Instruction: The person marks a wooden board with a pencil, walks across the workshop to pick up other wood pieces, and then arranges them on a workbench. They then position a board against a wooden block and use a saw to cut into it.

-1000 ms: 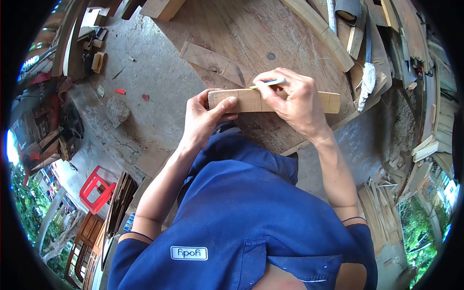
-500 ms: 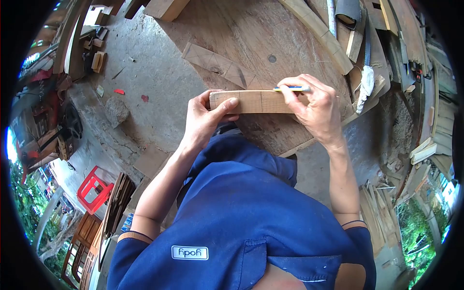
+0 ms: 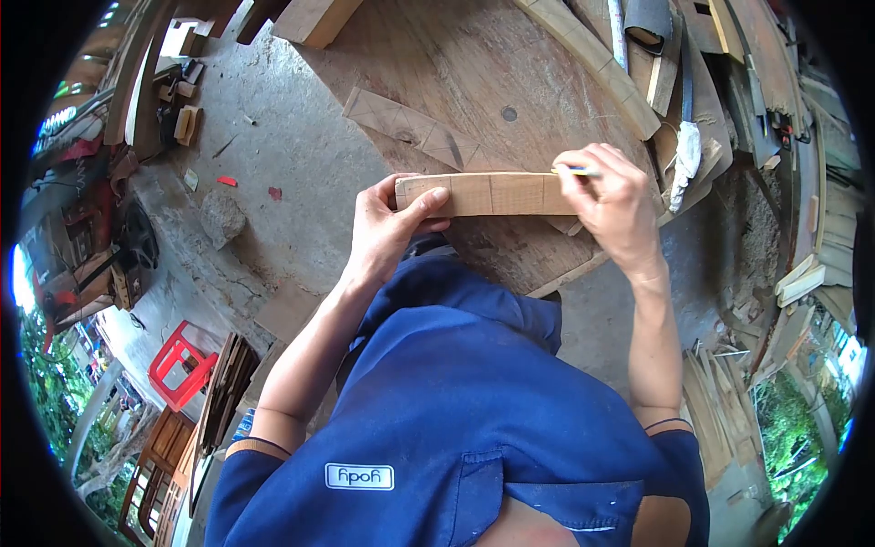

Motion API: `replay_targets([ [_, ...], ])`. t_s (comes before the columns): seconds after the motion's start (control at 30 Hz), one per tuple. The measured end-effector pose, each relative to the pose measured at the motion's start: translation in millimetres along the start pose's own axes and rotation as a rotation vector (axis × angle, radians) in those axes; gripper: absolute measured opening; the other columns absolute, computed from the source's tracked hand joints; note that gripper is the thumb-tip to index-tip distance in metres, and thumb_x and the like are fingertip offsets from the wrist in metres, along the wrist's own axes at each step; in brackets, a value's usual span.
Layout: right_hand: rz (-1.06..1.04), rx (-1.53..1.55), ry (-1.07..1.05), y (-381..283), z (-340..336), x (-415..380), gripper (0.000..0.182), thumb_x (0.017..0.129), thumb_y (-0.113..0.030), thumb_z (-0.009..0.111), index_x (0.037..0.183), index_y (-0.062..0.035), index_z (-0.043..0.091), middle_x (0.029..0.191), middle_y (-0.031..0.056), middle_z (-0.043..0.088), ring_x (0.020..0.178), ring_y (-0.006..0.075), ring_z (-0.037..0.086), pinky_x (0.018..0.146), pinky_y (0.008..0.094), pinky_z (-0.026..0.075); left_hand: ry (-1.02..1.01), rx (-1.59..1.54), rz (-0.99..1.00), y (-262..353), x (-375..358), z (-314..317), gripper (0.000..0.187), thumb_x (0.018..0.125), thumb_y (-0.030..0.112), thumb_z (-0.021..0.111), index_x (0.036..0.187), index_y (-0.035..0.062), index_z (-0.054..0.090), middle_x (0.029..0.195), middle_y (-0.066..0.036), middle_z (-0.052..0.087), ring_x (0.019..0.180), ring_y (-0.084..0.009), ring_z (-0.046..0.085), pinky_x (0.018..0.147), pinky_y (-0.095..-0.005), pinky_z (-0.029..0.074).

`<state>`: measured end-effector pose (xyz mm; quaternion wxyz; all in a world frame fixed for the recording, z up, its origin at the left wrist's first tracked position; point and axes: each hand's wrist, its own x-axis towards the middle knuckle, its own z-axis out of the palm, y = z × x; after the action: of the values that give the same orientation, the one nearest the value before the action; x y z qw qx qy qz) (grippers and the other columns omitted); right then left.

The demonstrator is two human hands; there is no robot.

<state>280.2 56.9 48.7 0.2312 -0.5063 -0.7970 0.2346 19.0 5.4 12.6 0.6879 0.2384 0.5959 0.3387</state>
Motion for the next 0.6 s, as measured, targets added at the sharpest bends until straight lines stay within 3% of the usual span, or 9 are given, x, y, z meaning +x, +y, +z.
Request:
replay_targets([
  [0.07, 0.085, 0.003, -0.016, 1.9, -9.3, -8.0, 0.004, 0.085, -0.004, 0.065, 0.089, -0.0042, 0.066, 0.079, 0.0095, 0.066, 0.073, 0.0232, 0.066, 0.065, 0.0347, 0.052, -0.001, 0.003, 0.007, -1.8, 1.3, -0.6, 0.039, 0.085, 0.021, 0.076, 0.108, -0.0060, 0.060, 0.097, -0.013, 0.068, 0.084, -0.0183, 0.068, 0.074, -0.0317, 0.061],
  [0.13, 0.106, 0.130, 0.177, 0.6, -10.5, -12.8, 0.009, 0.087, -0.004, 0.064, 0.095, -0.0056, 0.068, 0.085, 0.0092, 0.068, 0.077, 0.0233, 0.067, 0.067, 0.0344, 0.052, -0.014, -0.012, -0.001, -1.6, 1.7, -0.5, 0.038, 0.085, 0.020, 0.076, 0.108, -0.0060, 0.060, 0.098, -0.013, 0.067, 0.085, -0.0185, 0.068, 0.075, -0.0320, 0.061],
  [0.3, 0.015, -0.087, 0.111, -4.0, -12.0, -25.0, 0.019, 0.088, -0.013, 0.068, 0.107, -0.0122, 0.069, 0.097, 0.0056, 0.070, 0.090, 0.0215, 0.067, 0.084, 0.0354, 0.048, -0.051, -0.068, 0.020, -10.3, 4.9, -9.3, 0.037, 0.085, 0.019, 0.077, 0.108, -0.0048, 0.060, 0.099, -0.012, 0.067, 0.087, -0.0176, 0.068, 0.076, -0.0322, 0.061],
  [0.4, -0.075, -0.142, 0.066, -6.5, -11.4, -40.2, 0.020, 0.088, -0.014, 0.067, 0.108, -0.0124, 0.069, 0.099, 0.0050, 0.070, 0.091, 0.0215, 0.067, 0.084, 0.0368, 0.048, -0.111, -0.027, 0.031, -8.9, 1.3, -17.1, 0.036, 0.084, 0.020, 0.077, 0.108, -0.0027, 0.061, 0.099, -0.010, 0.067, 0.086, -0.0163, 0.067, 0.076, -0.0317, 0.061],
  [0.53, -0.010, -0.147, -0.050, -15.9, -19.4, -65.4, 0.039, 0.081, -0.029, 0.075, 0.112, -0.0082, 0.065, 0.099, 0.0066, 0.069, 0.094, 0.0216, 0.065, 0.080, 0.0361, 0.050, -0.181, -0.022, 0.007, -2.7, -3.7, -17.0, 0.035, 0.087, 0.022, 0.074, 0.110, 0.0004, 0.062, 0.099, -0.007, 0.068, 0.087, -0.0148, 0.067, 0.075, -0.0309, 0.059],
  [0.57, -0.013, -0.168, -0.056, -16.5, -19.6, -72.7, 0.053, 0.071, -0.035, 0.081, 0.112, -0.0070, 0.063, 0.100, 0.0072, 0.067, 0.092, 0.0219, 0.065, 0.077, 0.0358, 0.053, -0.206, -0.015, -0.001, -1.7, -3.4, -16.2, 0.034, 0.087, 0.023, 0.074, 0.110, 0.0006, 0.062, 0.099, -0.007, 0.068, 0.087, -0.0146, 0.067, 0.074, -0.0306, 0.059],
  [0.6, -0.009, -0.171, -0.048, -17.5, -18.2, -79.4, 0.053, 0.071, -0.035, 0.081, 0.112, -0.0070, 0.063, 0.100, 0.0072, 0.067, 0.092, 0.0219, 0.065, 0.077, 0.0358, 0.053, -0.213, -0.009, 0.002, -1.3, -3.6, -15.1, 0.034, 0.087, 0.023, 0.074, 0.110, 0.0006, 0.062, 0.099, -0.007, 0.068, 0.087, -0.0146, 0.067, 0.074, -0.0306, 0.059],
])
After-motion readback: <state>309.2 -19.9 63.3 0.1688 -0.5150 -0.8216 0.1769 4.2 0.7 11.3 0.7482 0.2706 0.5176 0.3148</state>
